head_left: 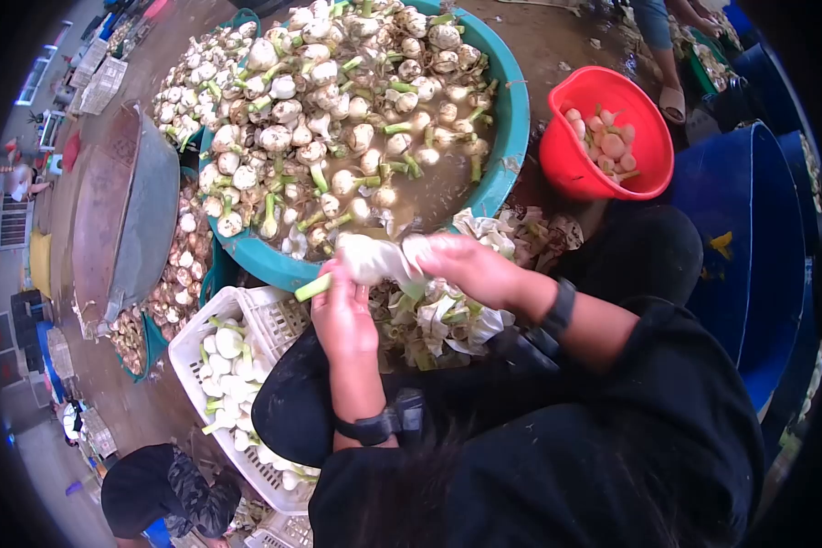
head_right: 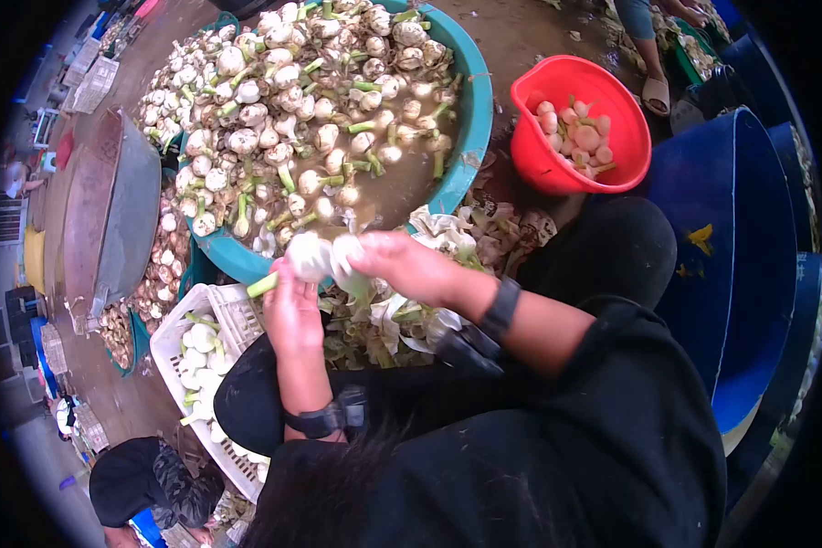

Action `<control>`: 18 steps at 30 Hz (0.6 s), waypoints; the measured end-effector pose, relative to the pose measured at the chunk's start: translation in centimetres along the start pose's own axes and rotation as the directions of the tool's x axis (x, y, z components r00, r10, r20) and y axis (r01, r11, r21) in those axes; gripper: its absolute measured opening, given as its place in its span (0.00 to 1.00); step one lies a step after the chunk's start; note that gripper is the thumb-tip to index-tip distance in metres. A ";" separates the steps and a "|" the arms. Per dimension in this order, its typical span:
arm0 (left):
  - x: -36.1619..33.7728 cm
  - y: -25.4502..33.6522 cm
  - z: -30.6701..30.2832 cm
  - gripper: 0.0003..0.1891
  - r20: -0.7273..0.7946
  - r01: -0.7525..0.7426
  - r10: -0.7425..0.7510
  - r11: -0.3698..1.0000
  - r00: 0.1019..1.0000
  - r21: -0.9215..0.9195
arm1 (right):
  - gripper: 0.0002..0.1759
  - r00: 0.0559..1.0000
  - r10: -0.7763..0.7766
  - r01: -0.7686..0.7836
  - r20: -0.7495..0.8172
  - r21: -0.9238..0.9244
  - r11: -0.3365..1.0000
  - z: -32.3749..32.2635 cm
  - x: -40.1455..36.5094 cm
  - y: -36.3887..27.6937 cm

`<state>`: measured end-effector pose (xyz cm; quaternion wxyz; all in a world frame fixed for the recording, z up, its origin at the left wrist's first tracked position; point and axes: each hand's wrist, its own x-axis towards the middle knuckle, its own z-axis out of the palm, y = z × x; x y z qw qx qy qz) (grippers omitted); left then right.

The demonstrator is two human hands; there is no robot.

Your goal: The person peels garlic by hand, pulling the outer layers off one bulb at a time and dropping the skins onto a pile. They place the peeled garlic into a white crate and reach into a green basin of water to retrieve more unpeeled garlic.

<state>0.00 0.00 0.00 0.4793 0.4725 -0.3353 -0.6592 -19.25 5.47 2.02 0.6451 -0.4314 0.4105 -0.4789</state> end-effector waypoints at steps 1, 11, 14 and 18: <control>0.4 0.7 -0.6 0.22 -0.047 0.148 -0.167 0.949 0.985 -0.278 | 0.16 0.992 -0.120 0.122 0.029 -0.349 0.929 -0.1 -1.4 -1.0; -0.2 4.6 -0.1 0.16 -0.366 0.115 -0.264 0.917 0.892 -0.382 | 0.26 0.980 0.119 -0.200 -0.161 -0.769 0.608 -2.5 -0.9 -1.6; -0.8 4.4 1.2 0.18 -0.457 0.000 0.050 0.994 0.888 0.109 | 0.34 0.923 -0.368 0.244 -0.112 -0.568 0.786 3.5 2.4 -1.0; -0.7 4.5 0.2 0.23 -0.421 0.065 -0.080 0.997 0.904 -0.050 | 0.16 0.870 -0.452 0.439 0.196 -0.725 0.530 5.8 3.6 0.1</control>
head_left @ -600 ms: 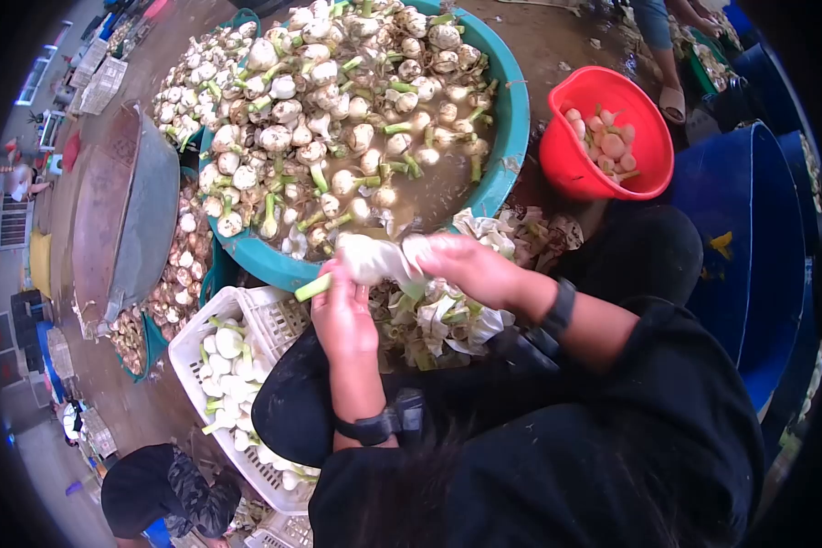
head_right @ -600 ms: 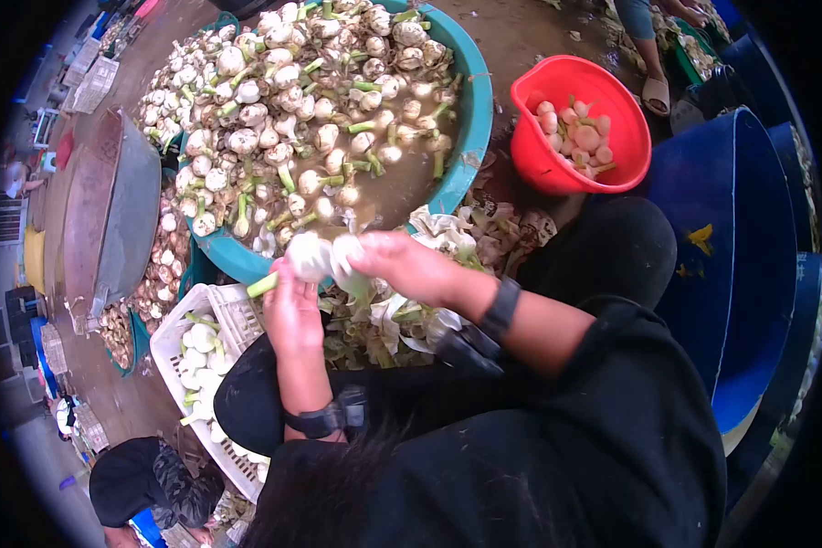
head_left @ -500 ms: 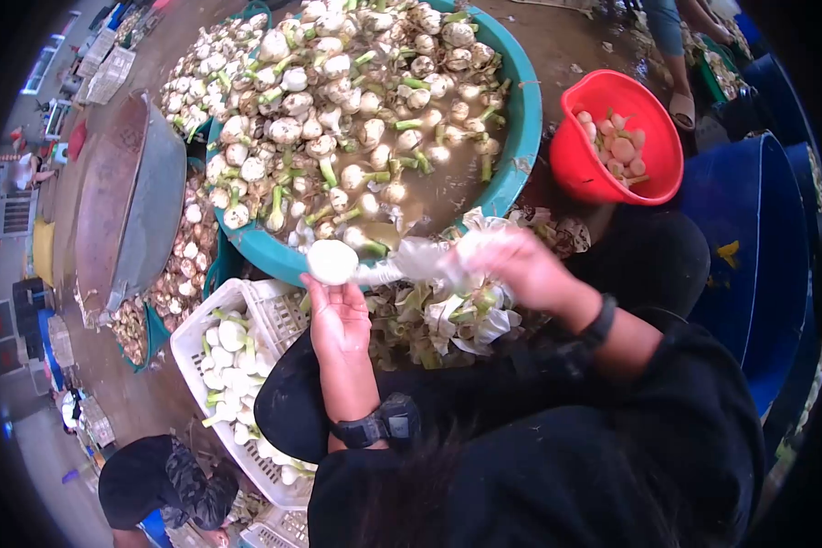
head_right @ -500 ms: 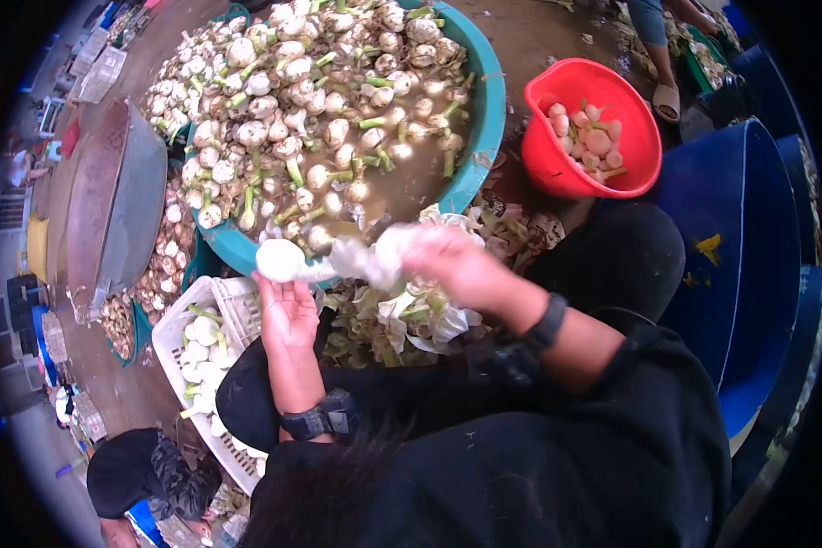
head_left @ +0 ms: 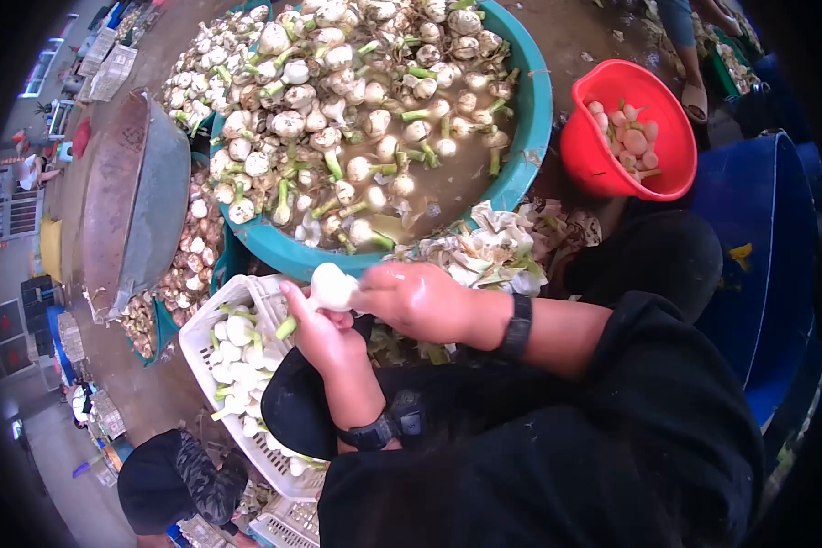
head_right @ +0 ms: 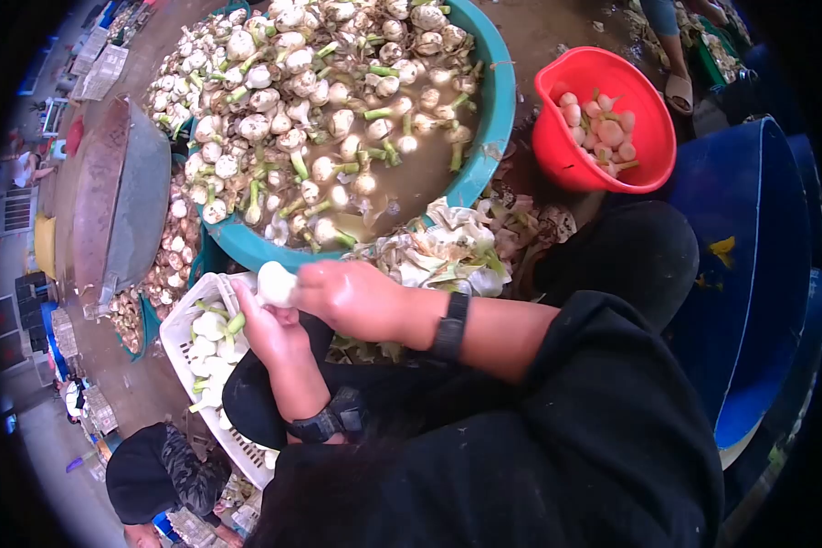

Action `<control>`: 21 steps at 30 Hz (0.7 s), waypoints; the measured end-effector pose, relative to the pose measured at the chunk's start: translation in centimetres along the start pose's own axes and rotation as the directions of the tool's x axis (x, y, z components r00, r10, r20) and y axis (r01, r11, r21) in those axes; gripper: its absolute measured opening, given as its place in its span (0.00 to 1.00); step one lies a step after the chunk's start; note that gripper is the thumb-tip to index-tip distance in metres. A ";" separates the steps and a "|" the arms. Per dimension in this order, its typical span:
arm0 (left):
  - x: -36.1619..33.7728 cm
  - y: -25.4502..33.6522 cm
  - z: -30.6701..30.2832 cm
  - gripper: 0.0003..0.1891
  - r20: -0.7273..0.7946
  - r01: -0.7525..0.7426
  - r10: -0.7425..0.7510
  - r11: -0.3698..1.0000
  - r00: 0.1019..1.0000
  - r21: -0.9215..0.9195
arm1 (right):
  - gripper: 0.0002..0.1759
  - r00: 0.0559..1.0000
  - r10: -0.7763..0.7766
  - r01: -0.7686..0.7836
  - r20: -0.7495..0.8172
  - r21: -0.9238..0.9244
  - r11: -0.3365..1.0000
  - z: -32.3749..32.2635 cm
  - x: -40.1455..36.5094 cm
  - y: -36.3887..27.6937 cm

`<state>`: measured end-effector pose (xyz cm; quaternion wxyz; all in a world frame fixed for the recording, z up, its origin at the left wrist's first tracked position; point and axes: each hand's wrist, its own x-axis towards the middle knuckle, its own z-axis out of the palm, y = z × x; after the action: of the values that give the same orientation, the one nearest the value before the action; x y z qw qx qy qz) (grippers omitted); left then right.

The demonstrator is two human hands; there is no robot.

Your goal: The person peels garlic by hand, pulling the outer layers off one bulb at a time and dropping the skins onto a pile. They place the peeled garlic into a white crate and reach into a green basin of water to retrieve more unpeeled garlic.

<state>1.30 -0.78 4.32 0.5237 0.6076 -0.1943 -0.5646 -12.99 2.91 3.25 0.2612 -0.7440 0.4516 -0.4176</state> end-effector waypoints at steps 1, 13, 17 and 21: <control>0.0 0.5 -0.7 0.22 0.023 0.015 -0.014 1.000 1.000 -0.023 | 0.13 0.980 0.024 -0.013 0.198 -0.057 0.998 0.0 -0.9 0.6; 1.2 4.7 -3.7 0.23 -0.071 0.063 -0.081 0.971 0.994 -0.232 | 0.20 0.708 0.341 -0.313 0.618 -0.158 0.936 0.6 -0.1 2.7; -0.8 9.8 -10.9 0.21 -0.314 -0.328 0.458 0.861 0.832 0.388 | 0.23 0.821 0.567 -0.518 0.060 0.495 0.698 -0.7 -0.5 5.2; -4.2 13.5 -17.0 0.26 -0.393 -0.173 0.807 0.506 0.440 0.845 | 0.19 -0.092 0.929 -0.595 -0.358 0.768 0.237 -3.7 0.5 22.3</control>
<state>20.04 4.73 14.71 0.4318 0.8336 -0.3375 0.0684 -26.11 -7.74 -11.72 0.3522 0.0195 0.7688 -0.5333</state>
